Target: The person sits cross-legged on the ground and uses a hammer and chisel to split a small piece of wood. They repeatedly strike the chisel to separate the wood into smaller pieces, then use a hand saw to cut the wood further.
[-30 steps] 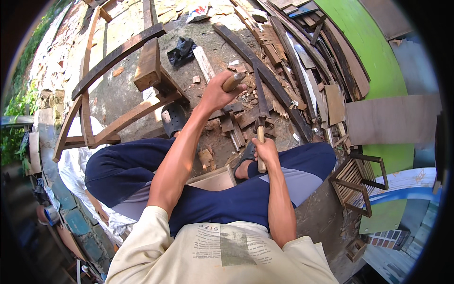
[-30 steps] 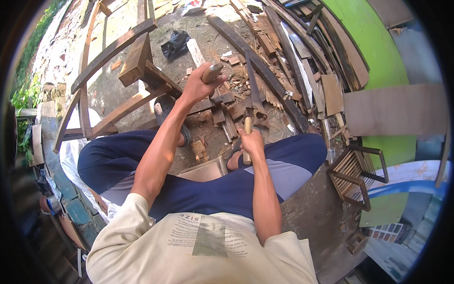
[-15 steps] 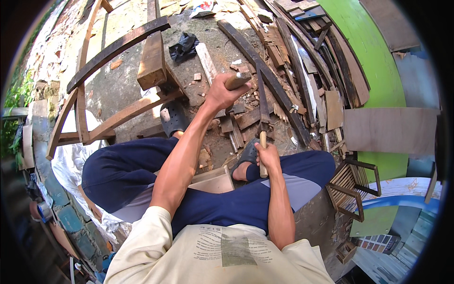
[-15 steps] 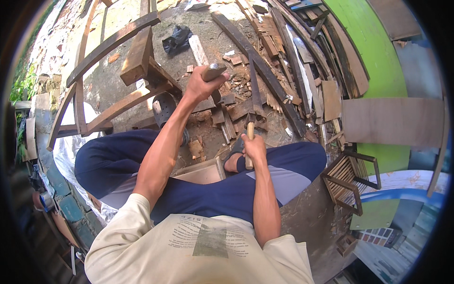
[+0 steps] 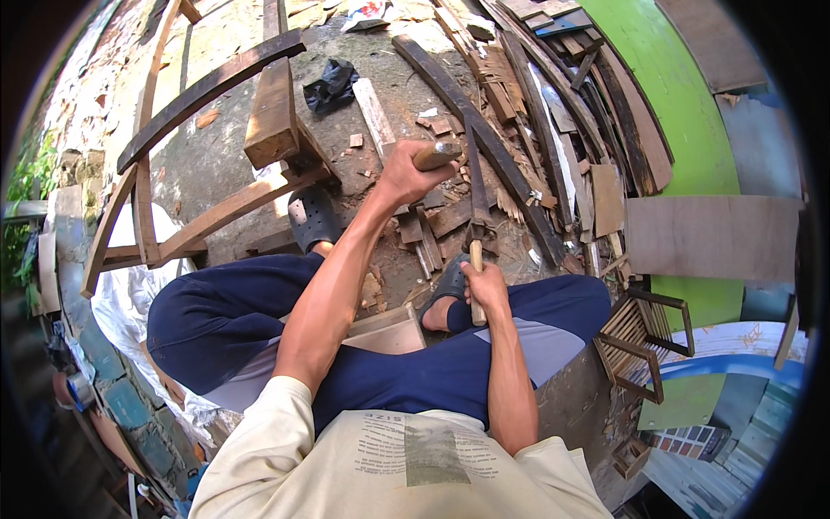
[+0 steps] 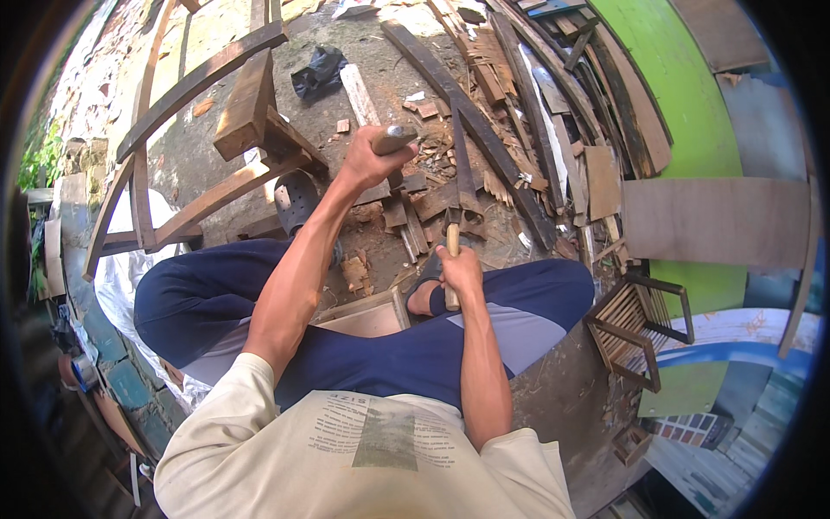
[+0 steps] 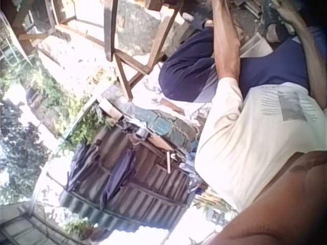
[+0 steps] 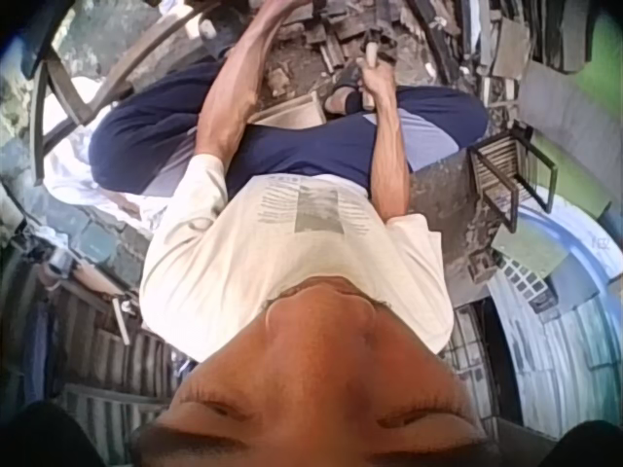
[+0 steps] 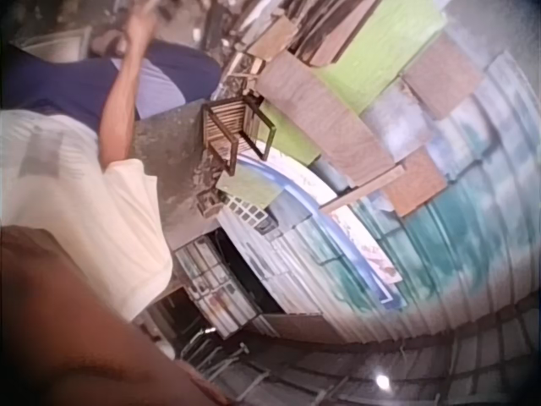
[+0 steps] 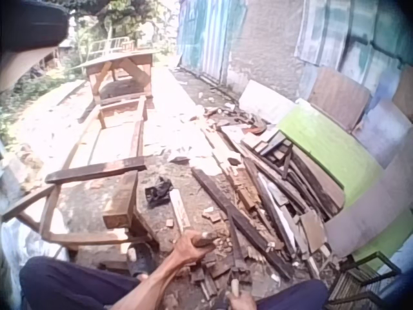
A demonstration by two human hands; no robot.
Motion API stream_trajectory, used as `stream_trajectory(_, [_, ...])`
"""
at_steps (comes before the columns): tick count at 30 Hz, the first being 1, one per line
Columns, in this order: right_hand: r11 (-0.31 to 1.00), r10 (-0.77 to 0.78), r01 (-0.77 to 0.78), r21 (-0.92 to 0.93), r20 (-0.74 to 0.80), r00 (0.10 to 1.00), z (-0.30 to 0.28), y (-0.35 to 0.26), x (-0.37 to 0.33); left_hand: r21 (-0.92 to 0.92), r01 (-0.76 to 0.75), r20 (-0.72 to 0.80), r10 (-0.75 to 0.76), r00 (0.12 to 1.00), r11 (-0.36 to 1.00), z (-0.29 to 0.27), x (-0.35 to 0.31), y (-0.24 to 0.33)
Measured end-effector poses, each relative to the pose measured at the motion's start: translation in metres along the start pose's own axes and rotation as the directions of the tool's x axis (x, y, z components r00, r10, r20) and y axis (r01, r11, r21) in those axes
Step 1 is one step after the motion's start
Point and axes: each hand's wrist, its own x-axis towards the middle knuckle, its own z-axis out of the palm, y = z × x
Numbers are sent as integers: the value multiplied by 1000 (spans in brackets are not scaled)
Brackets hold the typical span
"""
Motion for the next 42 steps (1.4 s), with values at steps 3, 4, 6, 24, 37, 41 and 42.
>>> stream_trajectory(3, [1000,11,-11,4,-1,1000,0,-2,-2,-6,-18,2,18,1000,1000,1,0,-2])
stream_trajectory(4, [1000,1,-1,4,-1,1000,0,-2,-2,-13,-27,1,27,1000,1000,1,1,-3])
stream_trajectory(6, [1000,3,-3,-27,-11,1000,1,-2,-2,-16,-26,-4,25,1000,1000,2,1,-5])
stream_trajectory(24, [999,-17,17,-30,11,1000,1,2,1,-5,-23,7,23,1000,1000,1,2,-15])
stream_trajectory(37, [853,-457,469,230,-105,883,-42,-130,-113,-73,84,111,-76,991,994,5,0,-2])
stream_trajectory(41, [787,-571,592,173,-161,805,-44,-169,-151,-30,107,160,-100,982,994,7,0,-1])
stream_trajectory(42, [776,-592,612,153,-160,790,-43,-177,-156,-21,111,169,-106,980,994,7,0,-2])
